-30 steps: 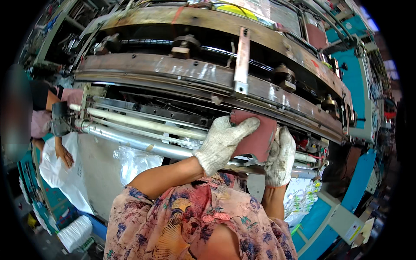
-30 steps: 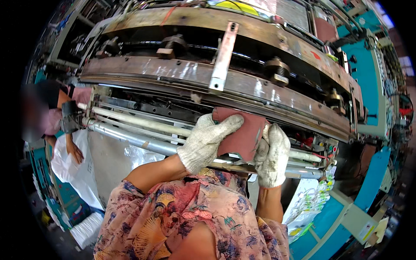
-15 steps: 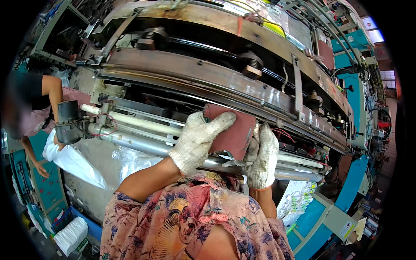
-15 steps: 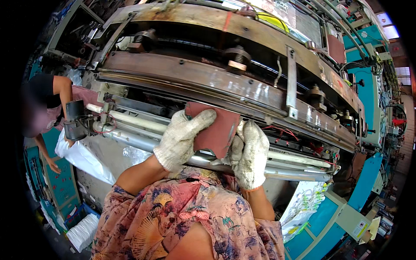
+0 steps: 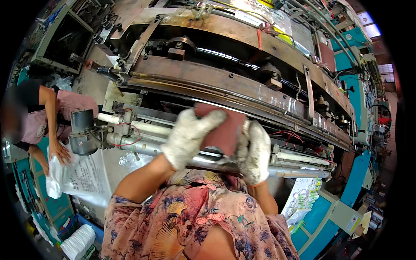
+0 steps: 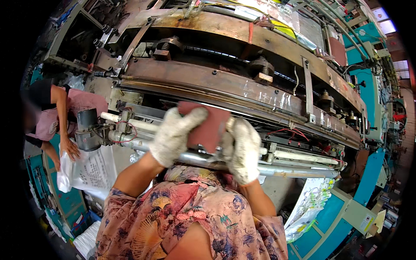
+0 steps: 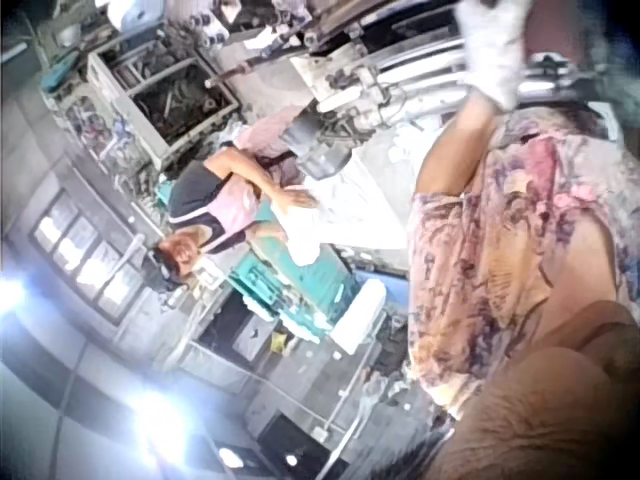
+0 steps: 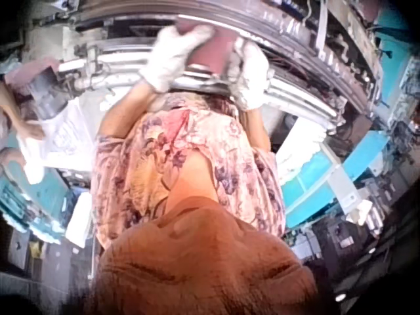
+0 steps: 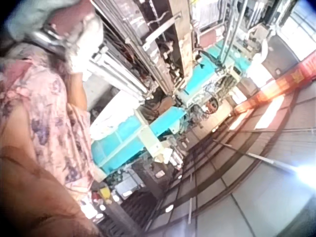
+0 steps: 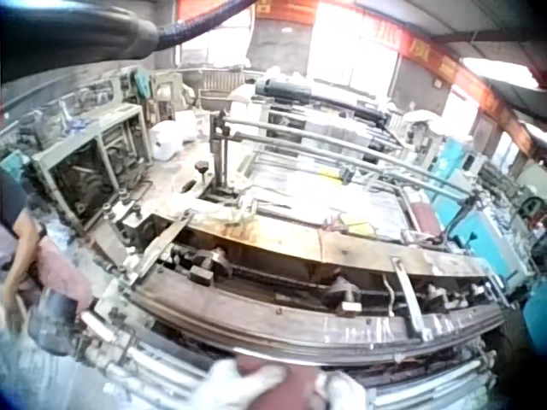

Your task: The person uses a sanding block to scrub and clean the metal rollers and frame of a large industrial machine. They repeatedly rub the surface of the rollers and surrounding components with the block, then use a cloth to wipe away residue. The person also uses a small brush to clean crevices in the machine's structure.

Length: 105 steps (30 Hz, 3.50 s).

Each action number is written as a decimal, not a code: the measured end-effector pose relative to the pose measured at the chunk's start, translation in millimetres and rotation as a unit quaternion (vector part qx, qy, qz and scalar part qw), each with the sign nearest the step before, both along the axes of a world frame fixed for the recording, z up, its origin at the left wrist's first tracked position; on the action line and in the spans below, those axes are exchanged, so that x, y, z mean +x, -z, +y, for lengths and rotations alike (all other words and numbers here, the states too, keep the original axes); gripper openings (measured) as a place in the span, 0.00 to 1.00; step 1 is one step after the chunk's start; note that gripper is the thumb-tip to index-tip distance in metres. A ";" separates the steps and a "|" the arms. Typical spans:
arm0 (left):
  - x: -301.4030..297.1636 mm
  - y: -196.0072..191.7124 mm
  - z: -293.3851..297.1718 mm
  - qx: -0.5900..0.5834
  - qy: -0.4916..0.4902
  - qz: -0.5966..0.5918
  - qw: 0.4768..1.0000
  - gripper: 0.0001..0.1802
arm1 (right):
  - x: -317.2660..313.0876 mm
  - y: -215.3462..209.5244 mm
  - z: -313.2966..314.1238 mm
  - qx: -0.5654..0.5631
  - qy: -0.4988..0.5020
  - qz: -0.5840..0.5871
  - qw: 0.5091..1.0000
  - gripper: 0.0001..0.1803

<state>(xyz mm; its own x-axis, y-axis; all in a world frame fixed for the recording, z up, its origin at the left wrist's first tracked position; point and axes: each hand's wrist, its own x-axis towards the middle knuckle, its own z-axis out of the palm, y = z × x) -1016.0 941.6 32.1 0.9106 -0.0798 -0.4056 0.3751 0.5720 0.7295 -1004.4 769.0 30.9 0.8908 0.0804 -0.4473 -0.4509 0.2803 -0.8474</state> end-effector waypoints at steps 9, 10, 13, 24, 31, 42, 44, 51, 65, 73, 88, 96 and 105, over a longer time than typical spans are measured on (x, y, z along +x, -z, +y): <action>5.1 5.3 -1.7 0.009 0.016 0.007 1.000 0.17 | -1.3 1.7 -7.2 -0.153 -0.065 -0.148 0.975 0.19; 4.4 6.2 -5.1 0.005 -0.009 0.009 1.000 0.18 | -1.5 2.5 -10.0 -0.135 -0.060 -0.128 0.981 0.18; 11.2 4.0 -43.1 -0.014 0.030 0.012 0.999 0.17 | 0.3 16.0 -48.6 -0.158 -0.016 -0.133 0.978 0.16; 20.9 6.8 -94.5 -0.021 0.017 0.033 0.999 0.19 | 5.3 11.1 -96.1 -0.020 0.027 0.002 0.999 0.16; 32.8 18.7 -168.8 -0.003 0.064 0.010 0.998 0.20 | 13.9 31.9 -170.2 -0.091 0.122 -0.077 0.985 0.20; 31.1 13.1 -173.9 -0.001 0.056 0.022 0.998 0.13 | 17.0 12.1 -172.5 -0.176 0.035 -0.136 0.974 0.16; 35.0 22.2 -198.0 -0.034 0.017 0.006 0.999 0.12 | 21.1 1.2 -181.0 -0.002 0.154 -0.006 0.988 0.16; 23.6 8.6 -148.3 -0.050 -0.013 0.046 0.998 0.17 | 19.1 18.1 -157.5 -0.069 -0.033 0.021 0.997 0.15; 25.4 9.5 -176.7 0.018 0.007 0.020 1.000 0.21 | 17.4 17.5 -170.5 -0.053 0.045 -0.056 0.996 0.19; 36.2 1.0 -190.3 -0.009 0.092 0.038 0.995 0.20 | 14.2 20.8 -184.0 -0.058 0.147 -0.013 0.987 0.14; 32.3 10.6 -211.9 -0.078 0.002 0.060 0.995 0.17 | 16.4 49.1 -208.3 -0.209 0.110 -0.222 0.946 0.14; 39.2 -8.6 -226.1 -0.043 0.044 0.049 0.997 0.18 | 19.9 11.6 -219.2 -0.170 0.043 -0.122 0.977 0.22; 40.4 3.7 -268.9 0.040 0.029 0.058 0.997 0.16 | 25.3 22.9 -261.2 -0.099 0.047 -0.080 0.991 0.23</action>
<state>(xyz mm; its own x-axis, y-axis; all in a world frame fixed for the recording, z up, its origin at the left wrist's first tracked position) -975.7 672.7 28.4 0.8524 -0.0941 -0.5143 0.4896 0.4891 0.7219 -979.1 507.8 8.0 0.9511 -0.0814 -0.2980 -0.2856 0.1358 -0.9487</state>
